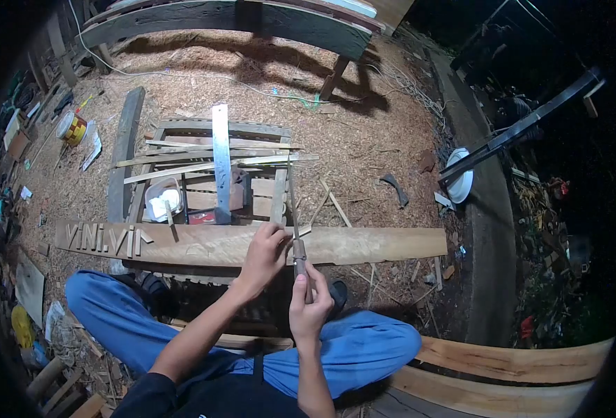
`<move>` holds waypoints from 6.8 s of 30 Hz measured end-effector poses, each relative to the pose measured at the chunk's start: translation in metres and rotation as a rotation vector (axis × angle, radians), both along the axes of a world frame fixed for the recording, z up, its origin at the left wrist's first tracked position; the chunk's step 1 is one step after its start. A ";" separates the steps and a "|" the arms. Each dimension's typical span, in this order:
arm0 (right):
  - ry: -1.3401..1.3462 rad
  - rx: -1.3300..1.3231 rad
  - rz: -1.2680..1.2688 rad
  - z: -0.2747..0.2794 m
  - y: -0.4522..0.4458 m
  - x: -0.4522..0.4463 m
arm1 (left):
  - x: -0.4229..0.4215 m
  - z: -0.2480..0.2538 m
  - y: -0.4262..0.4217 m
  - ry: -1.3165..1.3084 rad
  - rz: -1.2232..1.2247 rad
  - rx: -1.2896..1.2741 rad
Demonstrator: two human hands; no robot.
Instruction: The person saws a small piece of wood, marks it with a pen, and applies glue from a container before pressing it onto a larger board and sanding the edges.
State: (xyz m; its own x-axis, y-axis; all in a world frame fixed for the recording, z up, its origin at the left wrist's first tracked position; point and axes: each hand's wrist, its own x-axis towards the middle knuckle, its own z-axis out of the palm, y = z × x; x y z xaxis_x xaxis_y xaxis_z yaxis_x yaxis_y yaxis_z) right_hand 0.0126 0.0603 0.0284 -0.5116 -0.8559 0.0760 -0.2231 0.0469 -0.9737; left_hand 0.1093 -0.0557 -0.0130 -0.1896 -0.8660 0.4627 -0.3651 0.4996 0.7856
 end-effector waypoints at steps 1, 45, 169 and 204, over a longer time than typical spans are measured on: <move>0.024 -0.016 0.000 -0.003 -0.001 -0.001 | 0.000 0.000 0.000 -0.001 -0.004 -0.004; -0.254 -0.123 0.027 0.030 0.047 -0.012 | -0.001 0.006 0.011 -0.081 0.090 -0.001; 1.014 -0.395 0.666 0.044 -0.115 0.057 | 0.150 0.064 0.014 -0.398 0.122 -0.251; 1.387 -0.753 0.370 0.053 -0.104 0.039 | 0.161 0.108 0.015 -0.233 -0.052 -0.190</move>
State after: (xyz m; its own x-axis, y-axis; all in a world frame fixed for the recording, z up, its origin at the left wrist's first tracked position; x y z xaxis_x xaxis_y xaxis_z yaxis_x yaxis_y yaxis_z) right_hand 0.0513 -0.0435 0.0817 0.5183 -0.4677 0.7159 -0.7935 -0.5753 0.1986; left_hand 0.2704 -0.0409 0.0948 -0.3512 -0.7546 0.5543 -0.4945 0.6522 0.5746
